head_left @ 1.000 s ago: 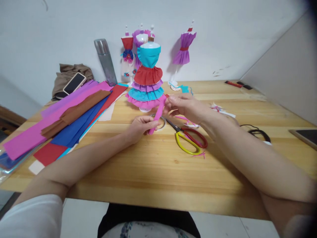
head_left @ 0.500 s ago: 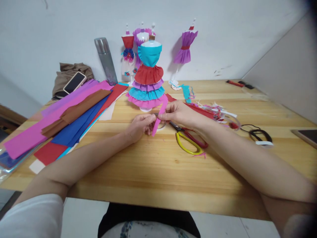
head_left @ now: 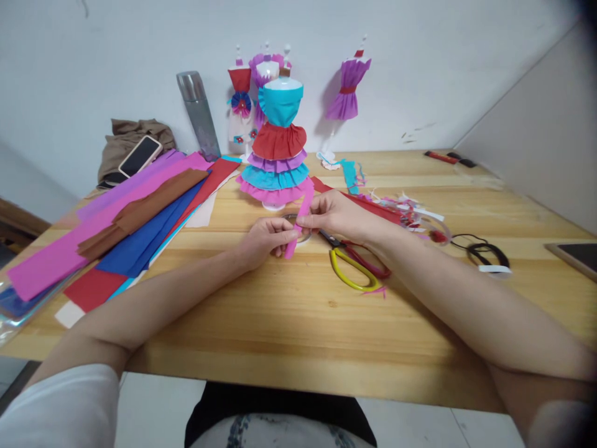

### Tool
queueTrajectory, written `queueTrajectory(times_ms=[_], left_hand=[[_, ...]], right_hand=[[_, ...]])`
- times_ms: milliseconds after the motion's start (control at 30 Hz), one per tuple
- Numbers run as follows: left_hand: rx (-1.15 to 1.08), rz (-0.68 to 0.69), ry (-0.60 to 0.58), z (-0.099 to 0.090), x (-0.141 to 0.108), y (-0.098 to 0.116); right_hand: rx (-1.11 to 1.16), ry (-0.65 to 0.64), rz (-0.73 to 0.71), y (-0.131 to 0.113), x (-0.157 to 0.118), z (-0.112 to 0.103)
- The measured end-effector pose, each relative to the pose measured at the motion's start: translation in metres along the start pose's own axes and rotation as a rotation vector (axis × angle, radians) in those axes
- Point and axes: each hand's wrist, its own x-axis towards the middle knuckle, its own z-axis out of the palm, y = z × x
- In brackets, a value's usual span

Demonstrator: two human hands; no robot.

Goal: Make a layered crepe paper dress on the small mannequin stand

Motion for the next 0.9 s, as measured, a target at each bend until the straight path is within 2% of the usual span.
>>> queueTrajectory(times_ms=[133,233,300,367,500,667,733,833,900], left_hand=[[-0.092,-0.01,0.071,0.0,-0.002,0.003],[-0.154,-0.056,0.156,0.0,-0.005,0.008],[-0.183,-0.087,0.211,0.002,-0.007,0.013],[-0.21,-0.104,0.256,0.004,-0.009,0.019],[-0.173,-0.083,0.277,0.003,-0.008,0.021],[0.189,-0.027,0.27,-0.015,0.012,0.01],[0.408,0.056,0.262,-0.025,0.021,0.008],[0.742,0.174,0.21,-0.037,0.03,0.007],[0.903,0.202,0.152,-0.044,0.035,0.008]], right_hand=[[-0.422,-0.062,-0.002,-0.017,-0.012,-0.027],[-0.686,-0.249,0.114,-0.03,-0.024,-0.04],[-0.801,-0.295,0.176,-0.032,-0.03,-0.038],[-0.888,-0.269,0.229,-0.03,-0.035,-0.03],[-1.028,-0.265,0.312,-0.021,-0.041,-0.017],[-1.021,-0.338,0.361,-0.019,-0.048,-0.017],[-0.985,-0.341,0.37,-0.025,-0.049,-0.019],[-0.93,-0.3,0.39,-0.032,-0.05,-0.026],[-0.895,-0.245,0.361,-0.032,-0.052,-0.035]])
